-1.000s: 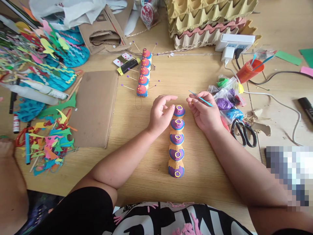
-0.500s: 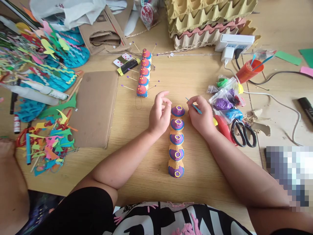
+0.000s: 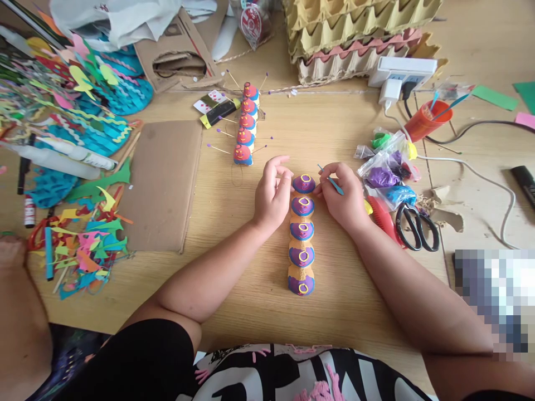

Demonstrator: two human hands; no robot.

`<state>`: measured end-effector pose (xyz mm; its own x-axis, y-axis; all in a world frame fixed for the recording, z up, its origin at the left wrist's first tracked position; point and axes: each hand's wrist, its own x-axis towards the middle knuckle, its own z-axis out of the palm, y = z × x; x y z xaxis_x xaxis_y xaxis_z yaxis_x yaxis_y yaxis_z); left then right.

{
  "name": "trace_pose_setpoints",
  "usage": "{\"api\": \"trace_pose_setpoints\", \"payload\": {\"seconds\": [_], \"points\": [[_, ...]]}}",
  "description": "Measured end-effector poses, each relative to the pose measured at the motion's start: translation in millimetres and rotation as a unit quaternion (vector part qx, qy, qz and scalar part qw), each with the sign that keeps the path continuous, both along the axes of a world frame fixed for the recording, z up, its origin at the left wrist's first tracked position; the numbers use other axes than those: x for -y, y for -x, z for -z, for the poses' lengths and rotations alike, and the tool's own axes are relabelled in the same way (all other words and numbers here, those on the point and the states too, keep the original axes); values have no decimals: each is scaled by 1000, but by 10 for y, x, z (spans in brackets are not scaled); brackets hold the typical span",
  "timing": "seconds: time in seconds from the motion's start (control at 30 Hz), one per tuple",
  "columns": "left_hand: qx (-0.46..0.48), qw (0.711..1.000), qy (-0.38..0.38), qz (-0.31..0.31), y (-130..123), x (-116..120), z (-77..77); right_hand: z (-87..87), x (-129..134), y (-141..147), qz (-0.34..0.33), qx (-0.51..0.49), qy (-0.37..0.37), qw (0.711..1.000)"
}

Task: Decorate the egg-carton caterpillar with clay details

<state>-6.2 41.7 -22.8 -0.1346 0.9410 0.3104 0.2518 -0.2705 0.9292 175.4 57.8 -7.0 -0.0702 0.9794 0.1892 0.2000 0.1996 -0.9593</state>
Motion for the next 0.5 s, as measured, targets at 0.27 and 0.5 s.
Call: {"api": "trace_pose_setpoints", "payload": {"seconds": [0.27,0.5], "points": [[11,1000,-12,19,1,-21,12,12,-27,-5,0,-15,-4,1000],[1,1000,-18,22,28,-43,54,13,-33,3,9,-76,28,997]]}}
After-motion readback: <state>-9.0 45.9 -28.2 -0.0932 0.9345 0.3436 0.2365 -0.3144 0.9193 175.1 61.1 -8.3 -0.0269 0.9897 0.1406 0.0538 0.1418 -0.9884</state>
